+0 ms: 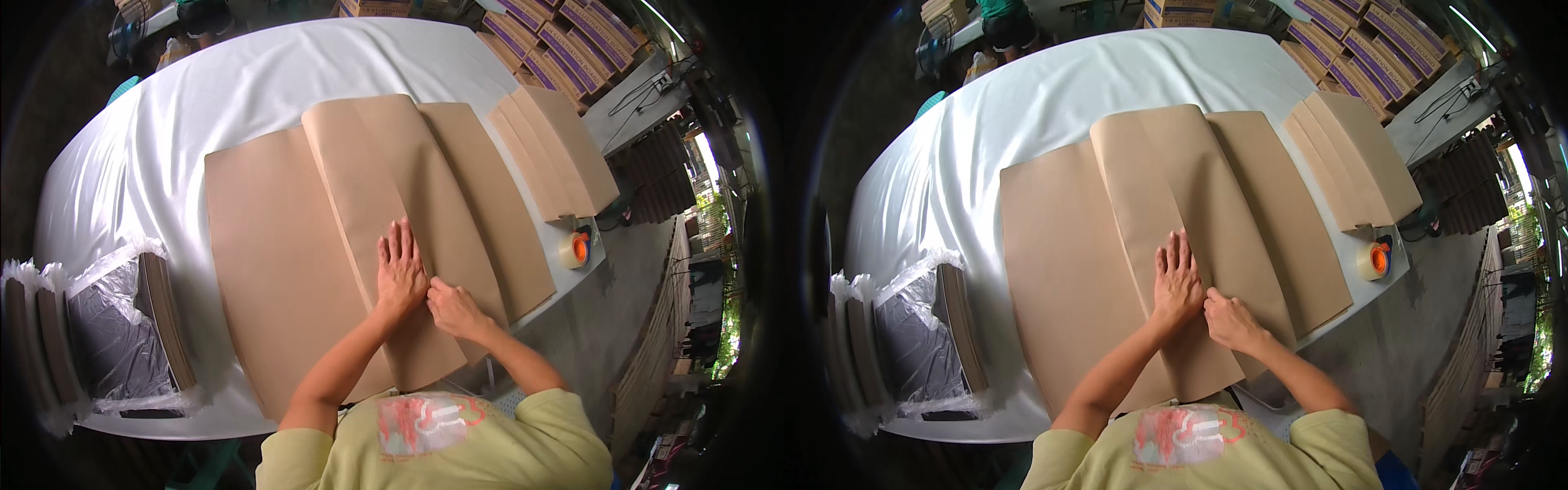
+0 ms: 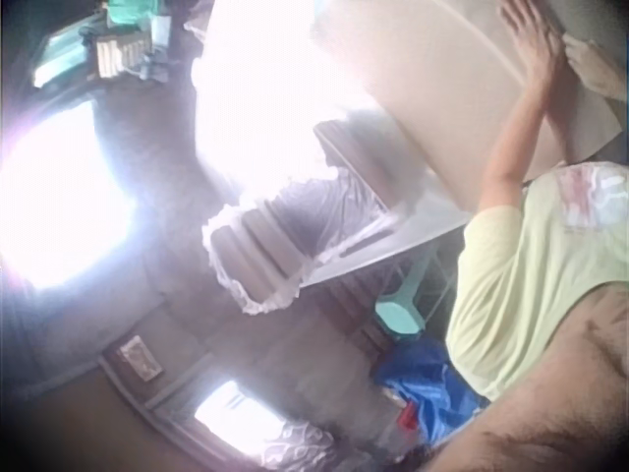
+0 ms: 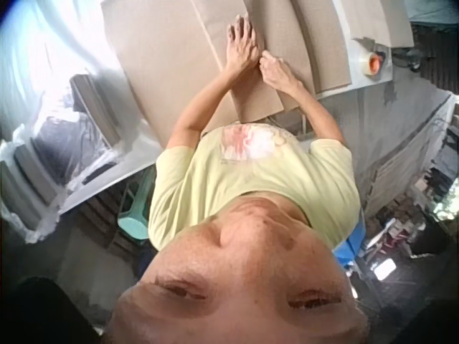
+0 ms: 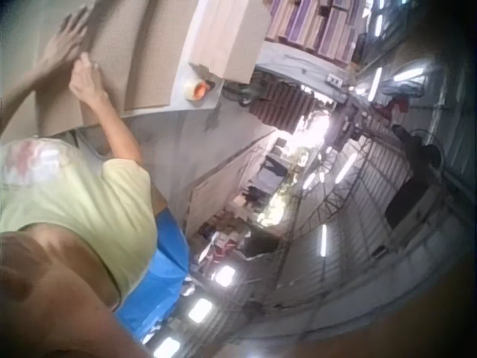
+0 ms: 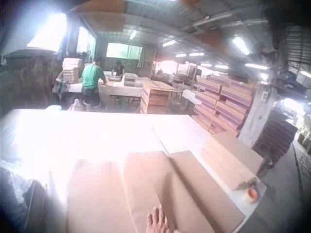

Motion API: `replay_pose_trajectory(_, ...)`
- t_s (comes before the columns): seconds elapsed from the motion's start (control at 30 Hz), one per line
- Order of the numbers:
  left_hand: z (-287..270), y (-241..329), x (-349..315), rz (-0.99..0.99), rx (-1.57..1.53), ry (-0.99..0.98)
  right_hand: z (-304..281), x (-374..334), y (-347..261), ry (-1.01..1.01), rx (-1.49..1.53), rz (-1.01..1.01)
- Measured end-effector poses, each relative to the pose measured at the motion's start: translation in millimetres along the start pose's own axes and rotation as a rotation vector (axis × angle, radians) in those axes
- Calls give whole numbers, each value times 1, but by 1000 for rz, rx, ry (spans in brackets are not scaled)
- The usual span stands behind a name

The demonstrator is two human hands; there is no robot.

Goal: The person wraps stacks of boards in brown paper by hand, folding the paper around the stacks and securing the edges with a tape dispenser.

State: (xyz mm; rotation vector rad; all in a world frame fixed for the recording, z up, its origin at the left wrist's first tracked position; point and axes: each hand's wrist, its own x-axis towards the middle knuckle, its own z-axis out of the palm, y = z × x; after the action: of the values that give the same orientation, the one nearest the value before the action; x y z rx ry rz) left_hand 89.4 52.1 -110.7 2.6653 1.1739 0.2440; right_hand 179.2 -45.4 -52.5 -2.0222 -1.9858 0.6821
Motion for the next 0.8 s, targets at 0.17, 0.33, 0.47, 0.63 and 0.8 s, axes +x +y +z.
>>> replay_pose_trajectory(0.17,-10,-13,3,-148,-742,148,-14,4,1,-95,-39,-93)
replay_pose_trajectory(0.33,-9,-6,7,-200,-682,259,-11,2,5,-121,-81,-129)
replay_pose_trajectory(0.47,-3,-6,9,-143,-623,318,-21,-2,2,-69,-46,-125)
replay_pose_trajectory(0.63,1,-14,7,-119,-682,352,-46,-14,32,276,383,149)
replay_pose_trajectory(0.8,-5,-7,7,-130,-762,342,4,-37,122,544,388,530)
